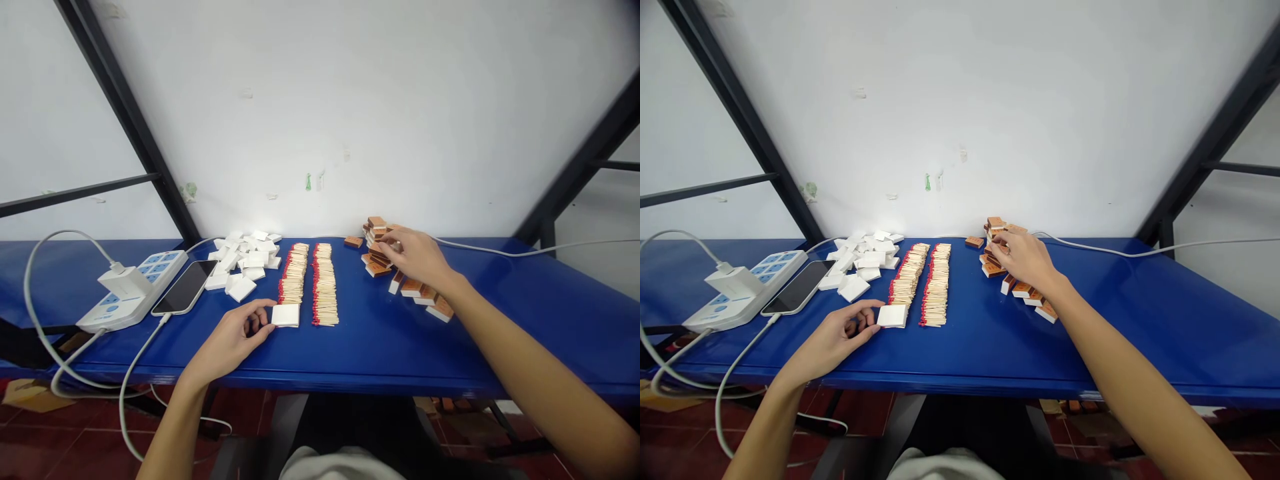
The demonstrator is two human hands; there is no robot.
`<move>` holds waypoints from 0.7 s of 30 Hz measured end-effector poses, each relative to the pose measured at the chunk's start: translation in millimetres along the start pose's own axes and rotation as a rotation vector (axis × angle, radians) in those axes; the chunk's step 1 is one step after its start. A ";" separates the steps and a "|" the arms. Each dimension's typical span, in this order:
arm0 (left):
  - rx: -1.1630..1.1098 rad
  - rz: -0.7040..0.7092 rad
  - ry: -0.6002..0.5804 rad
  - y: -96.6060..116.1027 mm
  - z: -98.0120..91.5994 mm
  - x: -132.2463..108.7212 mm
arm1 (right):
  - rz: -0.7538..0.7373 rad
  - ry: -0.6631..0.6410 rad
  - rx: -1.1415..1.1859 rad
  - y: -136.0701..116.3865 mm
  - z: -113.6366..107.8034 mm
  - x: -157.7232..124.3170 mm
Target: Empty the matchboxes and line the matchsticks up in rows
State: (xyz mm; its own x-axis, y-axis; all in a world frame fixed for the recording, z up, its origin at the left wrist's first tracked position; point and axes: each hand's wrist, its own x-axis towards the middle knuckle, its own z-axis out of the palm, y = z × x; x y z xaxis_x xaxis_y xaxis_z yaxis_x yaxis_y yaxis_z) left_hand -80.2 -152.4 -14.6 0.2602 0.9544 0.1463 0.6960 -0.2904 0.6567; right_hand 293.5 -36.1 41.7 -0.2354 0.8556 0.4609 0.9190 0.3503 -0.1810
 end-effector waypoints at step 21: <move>0.335 -0.191 0.488 -13.3 2.5 7.1 | 0.029 -0.604 0.170 21.4 -19.7 -10.0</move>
State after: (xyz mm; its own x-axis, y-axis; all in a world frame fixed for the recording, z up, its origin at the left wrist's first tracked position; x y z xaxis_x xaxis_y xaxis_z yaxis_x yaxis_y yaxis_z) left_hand -85.9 -142.0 -24.1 -0.1708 0.8900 0.4227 0.8927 -0.0418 0.4488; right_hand 321.8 -44.7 50.4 -0.3942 0.9125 -0.1093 0.8760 0.3372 -0.3447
